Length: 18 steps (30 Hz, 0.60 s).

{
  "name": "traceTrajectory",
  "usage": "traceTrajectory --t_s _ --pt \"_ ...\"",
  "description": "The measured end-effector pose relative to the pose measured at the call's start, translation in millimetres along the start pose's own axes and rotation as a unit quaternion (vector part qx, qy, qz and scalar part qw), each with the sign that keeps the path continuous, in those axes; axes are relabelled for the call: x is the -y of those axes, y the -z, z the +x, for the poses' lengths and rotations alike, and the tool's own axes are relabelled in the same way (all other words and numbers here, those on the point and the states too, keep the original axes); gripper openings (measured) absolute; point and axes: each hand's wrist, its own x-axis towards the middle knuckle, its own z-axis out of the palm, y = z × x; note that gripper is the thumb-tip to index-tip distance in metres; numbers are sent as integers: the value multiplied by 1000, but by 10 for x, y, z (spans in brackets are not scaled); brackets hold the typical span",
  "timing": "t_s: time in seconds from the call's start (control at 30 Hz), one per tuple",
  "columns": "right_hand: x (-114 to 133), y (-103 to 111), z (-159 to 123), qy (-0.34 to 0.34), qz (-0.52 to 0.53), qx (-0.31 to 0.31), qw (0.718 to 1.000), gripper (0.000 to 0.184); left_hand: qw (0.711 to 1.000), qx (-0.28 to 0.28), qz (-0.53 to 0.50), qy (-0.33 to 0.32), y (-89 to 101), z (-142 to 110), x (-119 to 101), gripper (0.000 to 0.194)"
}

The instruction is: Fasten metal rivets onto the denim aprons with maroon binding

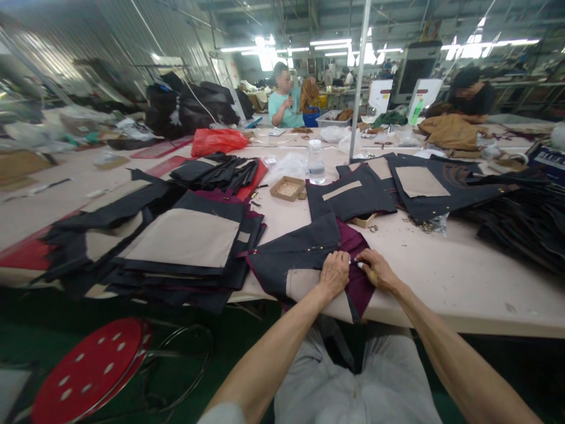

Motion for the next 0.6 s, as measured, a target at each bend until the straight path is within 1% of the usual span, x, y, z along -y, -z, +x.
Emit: traceTrajectory --t_s 0.1,0.17,0.3,0.43,0.6 --pt "1 6 -16 -51 48 -9 998 21 999 -16 -47 4 17 -21 35 21" --pt "-5 23 1 -83 74 1 994 21 995 -23 -97 11 24 -37 70 18" --pt "1 73 70 -103 117 40 987 19 982 -31 -184 38 -1 -55 125 15" --pt "-13 109 136 -114 155 85 978 19 970 -13 -224 89 -37 -20 135 16" --pt "-81 111 231 -169 125 129 969 19 950 35 -268 153 -66 89 155 18"
